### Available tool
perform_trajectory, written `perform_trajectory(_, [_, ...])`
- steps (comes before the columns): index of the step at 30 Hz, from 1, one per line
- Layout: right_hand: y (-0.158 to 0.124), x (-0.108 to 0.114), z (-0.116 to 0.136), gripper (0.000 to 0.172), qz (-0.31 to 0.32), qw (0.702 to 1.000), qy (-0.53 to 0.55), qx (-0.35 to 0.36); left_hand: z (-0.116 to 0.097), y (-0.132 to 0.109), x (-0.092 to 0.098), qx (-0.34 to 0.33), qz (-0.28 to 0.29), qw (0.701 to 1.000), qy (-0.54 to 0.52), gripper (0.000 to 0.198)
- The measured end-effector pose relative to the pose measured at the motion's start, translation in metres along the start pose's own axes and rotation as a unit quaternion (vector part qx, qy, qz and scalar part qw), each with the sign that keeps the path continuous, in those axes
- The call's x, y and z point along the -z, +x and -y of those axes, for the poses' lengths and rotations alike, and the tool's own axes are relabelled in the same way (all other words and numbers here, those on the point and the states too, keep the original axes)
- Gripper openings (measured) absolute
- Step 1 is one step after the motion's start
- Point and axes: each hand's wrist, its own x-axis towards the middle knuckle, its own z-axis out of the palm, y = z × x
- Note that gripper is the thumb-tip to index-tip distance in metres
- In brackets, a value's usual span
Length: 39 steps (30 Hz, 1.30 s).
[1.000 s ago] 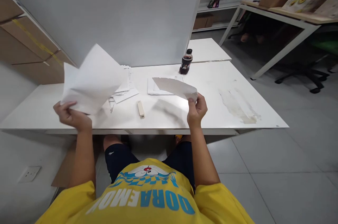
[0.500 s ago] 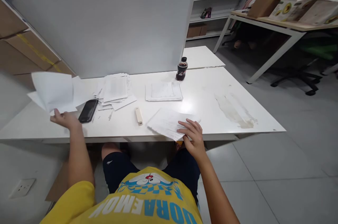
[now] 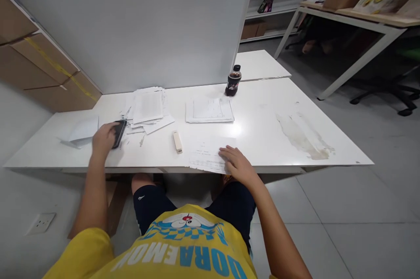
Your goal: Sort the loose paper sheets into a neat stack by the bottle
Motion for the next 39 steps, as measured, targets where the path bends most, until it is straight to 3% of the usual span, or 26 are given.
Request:
perform_trajectory(3, [0.018,0.000,0.001,0.040,-0.032,0.999,-0.007,-0.023,0.006,0.023,-0.034,-0.065,0.145,0.981,0.109,0.048])
perform_trajectory(6, [0.029,0.000,0.001,0.039,-0.041,0.999,-0.004,-0.033,0.011,0.044,-0.072,-0.098,0.236,0.946,0.201,0.064])
perform_trajectory(9, [0.023,0.000,0.004,0.039,-0.045,0.998,-0.020,-0.026,0.017,0.052,-0.091,-0.118,0.272,0.930,0.216,0.049])
perform_trajectory(12, [0.000,-0.001,0.011,0.041,-0.035,0.996,-0.069,-0.043,0.021,0.045,-0.088,-0.117,0.251,0.943,0.183,0.042])
perform_trajectory(15, [-0.025,-0.001,0.021,0.060,-0.027,0.986,-0.139,-0.088,0.008,0.026,-0.076,-0.087,0.179,0.975,0.099,0.039])
perform_trajectory(18, [-0.037,0.000,0.035,0.069,-0.033,0.973,-0.187,-0.130,-0.030,-0.004,-0.068,-0.076,0.067,0.995,0.020,0.041])
perform_trajectory(19, [-0.037,0.000,0.042,0.070,-0.030,0.972,-0.188,-0.135,-0.047,-0.018,-0.068,-0.101,0.064,0.993,0.010,0.042])
perform_trajectory(21, [-0.033,0.000,0.058,0.069,-0.017,0.981,-0.152,-0.118,-0.084,-0.049,-0.075,-0.172,0.082,0.982,0.009,0.042])
perform_trajectory(24, [-0.026,0.000,0.079,0.058,-0.005,0.998,0.001,-0.059,-0.133,-0.104,-0.096,-0.265,0.139,0.954,0.003,0.047])
perform_trajectory(27, [-0.022,0.000,0.080,0.045,-0.070,0.991,0.109,-0.043,-0.161,-0.156,-0.122,-0.311,0.211,0.926,0.037,0.053])
perform_trajectory(29, [-0.022,0.001,0.068,0.039,-0.140,0.984,0.090,-0.064,-0.166,-0.181,-0.136,-0.330,0.241,0.911,0.061,0.054])
perform_trajectory(31, [-0.022,0.002,0.052,0.037,-0.173,0.980,0.053,-0.080,-0.162,-0.194,-0.143,-0.361,0.269,0.890,0.077,0.052])
perform_trajectory(36, [-0.025,-0.002,0.031,0.045,-0.128,0.987,0.042,-0.089,-0.137,-0.182,-0.130,-0.451,0.306,0.835,0.075,0.047])
perform_trajectory(39, [-0.025,-0.009,0.037,0.046,-0.093,0.991,-0.007,-0.090,-0.118,-0.171,-0.112,-0.456,0.316,0.830,0.050,0.045])
